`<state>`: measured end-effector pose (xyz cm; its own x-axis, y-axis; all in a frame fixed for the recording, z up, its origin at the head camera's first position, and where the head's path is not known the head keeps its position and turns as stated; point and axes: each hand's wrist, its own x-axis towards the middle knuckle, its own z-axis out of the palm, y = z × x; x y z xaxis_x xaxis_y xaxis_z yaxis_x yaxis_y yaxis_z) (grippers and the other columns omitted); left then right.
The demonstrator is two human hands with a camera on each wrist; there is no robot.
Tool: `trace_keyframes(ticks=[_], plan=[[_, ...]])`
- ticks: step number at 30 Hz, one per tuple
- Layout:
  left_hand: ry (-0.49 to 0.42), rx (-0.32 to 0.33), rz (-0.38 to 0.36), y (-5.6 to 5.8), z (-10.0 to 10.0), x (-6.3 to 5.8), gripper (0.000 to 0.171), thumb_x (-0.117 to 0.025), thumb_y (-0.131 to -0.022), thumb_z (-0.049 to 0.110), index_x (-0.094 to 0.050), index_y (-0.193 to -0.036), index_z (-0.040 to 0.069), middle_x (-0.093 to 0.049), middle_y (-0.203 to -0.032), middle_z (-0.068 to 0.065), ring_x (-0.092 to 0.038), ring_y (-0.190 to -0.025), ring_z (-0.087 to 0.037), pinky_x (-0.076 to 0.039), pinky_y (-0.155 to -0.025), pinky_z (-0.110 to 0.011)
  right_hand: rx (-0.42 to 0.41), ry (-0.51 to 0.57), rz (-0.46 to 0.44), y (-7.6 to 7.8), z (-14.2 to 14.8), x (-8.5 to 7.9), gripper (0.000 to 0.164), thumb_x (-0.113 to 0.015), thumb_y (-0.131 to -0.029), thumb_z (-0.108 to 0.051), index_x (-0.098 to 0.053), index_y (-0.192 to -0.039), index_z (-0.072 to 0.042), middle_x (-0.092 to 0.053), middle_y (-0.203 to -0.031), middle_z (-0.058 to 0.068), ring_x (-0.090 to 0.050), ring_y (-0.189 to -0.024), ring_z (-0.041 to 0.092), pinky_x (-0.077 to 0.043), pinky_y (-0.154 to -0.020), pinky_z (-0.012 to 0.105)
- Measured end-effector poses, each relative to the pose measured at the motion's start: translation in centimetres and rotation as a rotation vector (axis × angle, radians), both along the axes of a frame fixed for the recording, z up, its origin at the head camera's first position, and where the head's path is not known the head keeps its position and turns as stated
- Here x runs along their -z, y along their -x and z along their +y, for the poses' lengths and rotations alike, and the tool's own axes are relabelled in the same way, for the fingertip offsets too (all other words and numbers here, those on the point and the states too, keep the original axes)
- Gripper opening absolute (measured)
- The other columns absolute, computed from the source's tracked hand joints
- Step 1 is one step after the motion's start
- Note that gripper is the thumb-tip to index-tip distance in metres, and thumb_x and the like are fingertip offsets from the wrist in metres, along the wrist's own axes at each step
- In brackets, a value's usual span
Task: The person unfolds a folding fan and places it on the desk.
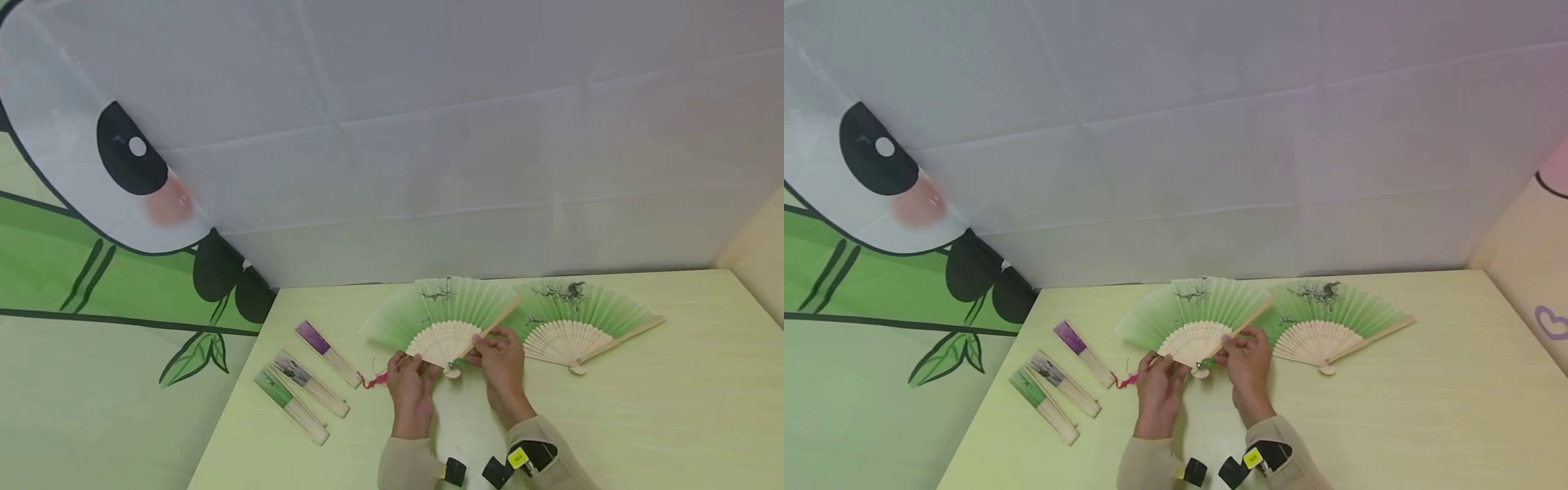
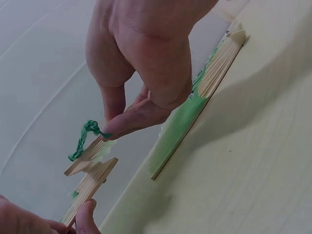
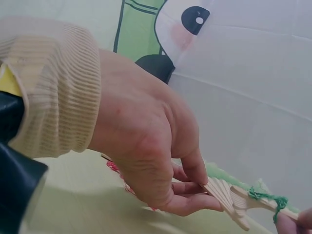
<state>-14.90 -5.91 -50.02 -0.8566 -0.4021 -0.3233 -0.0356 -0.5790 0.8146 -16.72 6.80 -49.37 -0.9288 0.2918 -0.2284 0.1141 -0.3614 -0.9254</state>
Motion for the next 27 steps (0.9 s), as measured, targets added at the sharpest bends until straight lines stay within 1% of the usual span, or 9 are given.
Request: trace_keyframes(ticks=[3, 7, 11, 14, 18, 23, 27], plan=[[-0.008, -0.019, -0.013, 0.0, -0.2, 0.0, 0.024, -0.047, -0.091, -0.004, -0.034, -0.112, 0.001, -0.047, -0.101, -0.015, -0.057, -0.081, -0.022, -0.053, -0.067, -0.031, 0.019, 0.030, 0.001, 0.4, -0.3, 1.1, 0.034, -0.060, -0.086, 0.004, -0.039, -0.113, 0.001, -0.054, -0.084, 0.014, -0.063, -0.063, 0.020, -0.056, -0.063, 0.035], [-0.011, -0.042, -0.025, 0.1, -0.5, 0.1, 0.026, -0.045, -0.092, -0.003, -0.034, -0.115, 0.000, -0.046, -0.104, -0.017, -0.055, -0.084, -0.022, -0.053, -0.070, -0.032, 0.043, 0.067, 0.026, 1.3, -0.5, 3.7, 0.035, -0.064, -0.084, 0.000, -0.040, -0.110, -0.004, -0.054, -0.085, 0.015, -0.065, -0.066, 0.023, -0.056, -0.066, 0.037], [-0.020, -0.066, -0.034, 0.2, -0.5, 0.1, 0.026, -0.045, -0.092, -0.003, -0.032, -0.114, 0.000, -0.047, -0.106, -0.018, -0.054, -0.086, -0.022, -0.053, -0.072, -0.032, 0.064, 0.077, 0.063, 2.0, -0.8, 5.4, 0.035, -0.063, -0.085, -0.002, -0.038, -0.109, -0.004, -0.053, -0.087, 0.018, -0.064, -0.066, 0.025, -0.055, -0.067, 0.040], [-0.029, -0.080, -0.018, 0.3, -0.5, 0.0, 0.023, -0.044, -0.092, -0.003, -0.031, -0.110, 0.001, -0.048, -0.103, -0.018, -0.054, -0.084, -0.021, -0.053, -0.070, -0.030, 0.084, 0.085, 0.076, 2.3, -1.0, 5.9, 0.034, -0.062, -0.086, -0.002, -0.036, -0.108, -0.005, -0.052, -0.087, 0.019, -0.064, -0.066, 0.025, -0.055, -0.067, 0.041], [-0.040, -0.100, 0.016, 0.2, -0.4, -0.2, 0.019, -0.043, -0.092, -0.004, -0.030, -0.106, 0.001, -0.048, -0.101, -0.019, -0.055, -0.083, -0.022, -0.053, -0.070, -0.030, 0.104, 0.106, 0.068, 2.4, -1.2, 6.1, 0.033, -0.061, -0.087, -0.002, -0.035, -0.107, -0.005, -0.051, -0.086, 0.019, -0.063, -0.066, 0.024, -0.055, -0.068, 0.041], [-0.051, -0.130, -0.015, 0.6, -0.3, 0.0, 0.021, -0.041, -0.093, -0.003, -0.029, -0.109, 0.000, -0.047, -0.107, -0.020, -0.054, -0.086, -0.022, -0.052, -0.075, -0.033, 0.128, 0.158, 0.043, 2.5, -1.3, 6.0, 0.032, -0.060, -0.087, 0.001, -0.034, -0.104, -0.005, -0.051, -0.086, 0.018, -0.062, -0.067, 0.024, -0.055, -0.070, 0.042], [-0.064, -0.150, -0.023, 0.9, -0.3, 0.1, 0.021, -0.040, -0.094, -0.003, -0.028, -0.110, 0.001, -0.046, -0.111, -0.021, -0.053, -0.087, -0.022, -0.052, -0.076, -0.035, 0.149, 0.169, 0.033, 2.6, -1.5, 5.9, 0.031, -0.059, -0.087, 0.002, -0.034, -0.104, -0.006, -0.052, -0.088, 0.018, -0.062, -0.068, 0.024, -0.055, -0.070, 0.041]])
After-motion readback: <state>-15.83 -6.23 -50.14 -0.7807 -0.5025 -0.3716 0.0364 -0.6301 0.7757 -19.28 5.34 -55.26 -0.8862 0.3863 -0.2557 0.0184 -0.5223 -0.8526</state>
